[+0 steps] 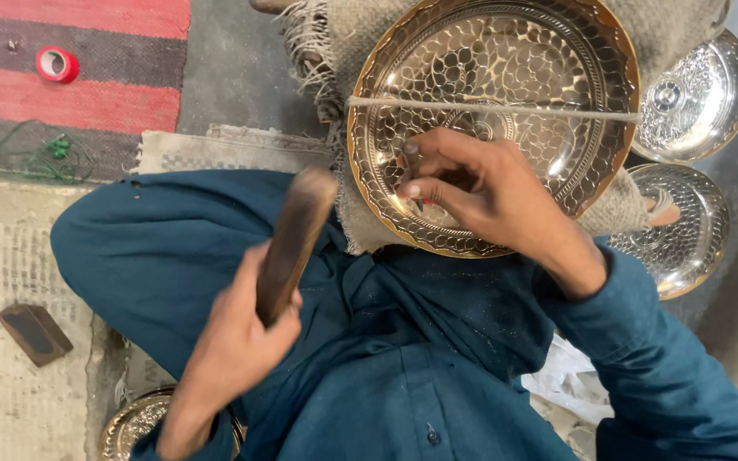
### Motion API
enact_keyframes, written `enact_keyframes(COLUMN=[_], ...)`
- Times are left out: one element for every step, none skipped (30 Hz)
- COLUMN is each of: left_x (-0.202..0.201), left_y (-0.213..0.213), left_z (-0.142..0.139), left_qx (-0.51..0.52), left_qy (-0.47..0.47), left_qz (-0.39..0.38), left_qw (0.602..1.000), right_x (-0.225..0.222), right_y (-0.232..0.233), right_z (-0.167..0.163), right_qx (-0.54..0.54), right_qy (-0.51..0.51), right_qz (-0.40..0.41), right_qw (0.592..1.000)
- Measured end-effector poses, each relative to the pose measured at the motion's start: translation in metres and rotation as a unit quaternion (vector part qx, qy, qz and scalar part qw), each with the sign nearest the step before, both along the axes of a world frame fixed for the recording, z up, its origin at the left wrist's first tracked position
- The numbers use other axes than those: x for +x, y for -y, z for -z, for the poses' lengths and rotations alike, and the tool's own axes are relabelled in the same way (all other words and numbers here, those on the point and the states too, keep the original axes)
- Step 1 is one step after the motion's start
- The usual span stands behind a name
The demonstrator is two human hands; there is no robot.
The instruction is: The person sits cross-legged on the floor with a decorative brass tray on their lap and hammers a small punch against the tray's surface using a wooden mallet, working the pattern across the tray. They reposition the punch by hand between strikes and briefly adjust the tray and a string laid across it.
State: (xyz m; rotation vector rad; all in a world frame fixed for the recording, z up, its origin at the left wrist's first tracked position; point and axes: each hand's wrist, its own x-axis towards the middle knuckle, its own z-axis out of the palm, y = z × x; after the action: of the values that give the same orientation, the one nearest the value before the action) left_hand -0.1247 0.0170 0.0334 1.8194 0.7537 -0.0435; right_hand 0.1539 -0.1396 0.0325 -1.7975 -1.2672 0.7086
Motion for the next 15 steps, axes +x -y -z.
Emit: enact_keyframes(left_x=[0.008,0.016,0.021,0.026,0.030,0.035,0.040,0.045,0.049,0.053,0.056,0.058,0.060,0.063,0.064], left_y=[-0.003,-0.008,-0.013,-0.016,-0.020,-0.024,-0.027,-0.030,-0.033,-0.035,-0.035,-0.035,-0.035,-0.035,-0.035], left_z=[-0.001,-0.004,-0.008,-0.013,-0.018,-0.022,-0.026,-0.030,-0.033,-0.036,-0.038,-0.041,-0.043,-0.044,-0.045], left_qx=[0.026,0.053,0.083,0.112,0.141,0.189,0.238,0.285,0.267,0.247,0.227,0.235,0.244,0.253,0.194], left_qy=[-0.011,-0.020,0.003,0.024,0.046,0.060,0.074,0.087,0.102,0.116,0.130,0.136,0.143,0.149,0.093], left_qz=[-0.009,-0.017,-0.004,0.010,0.023,0.045,0.065,0.084,0.084,0.083,0.082,0.076,0.071,0.066,0.038], left_qw=[1.000,0.998,0.997,0.993,0.989,0.979,0.966,0.951,0.955,0.958,0.962,0.959,0.957,0.954,0.976], right_x=[0.000,0.000,-0.001,-0.001,-0.001,-0.002,-0.001,-0.001,-0.001,0.000,0.001,0.001,0.002,0.003,0.003], right_y=[0.000,-0.001,0.000,0.001,0.001,0.002,0.002,0.002,0.002,0.002,0.002,0.002,0.002,0.002,0.002], right_z=[0.001,0.001,0.001,0.001,0.001,0.001,0.001,0.001,0.002,0.002,0.003,0.004,0.005,0.006,0.007], right_qx=[0.012,0.025,0.020,0.013,0.007,-0.009,-0.024,-0.040,-0.049,-0.059,-0.070,-0.069,-0.066,-0.064,-0.031], right_qy=[0.006,0.013,0.004,-0.008,-0.018,-0.015,-0.011,-0.007,-0.004,-0.002,0.001,-0.005,-0.009,-0.014,-0.009], right_qz=[-0.003,-0.006,0.000,0.005,0.011,0.020,0.027,0.034,0.038,0.042,0.045,0.045,0.046,0.047,0.033], right_qw=[1.000,1.000,1.000,1.000,1.000,1.000,0.999,0.999,0.998,0.997,0.997,0.997,0.997,0.997,0.999])
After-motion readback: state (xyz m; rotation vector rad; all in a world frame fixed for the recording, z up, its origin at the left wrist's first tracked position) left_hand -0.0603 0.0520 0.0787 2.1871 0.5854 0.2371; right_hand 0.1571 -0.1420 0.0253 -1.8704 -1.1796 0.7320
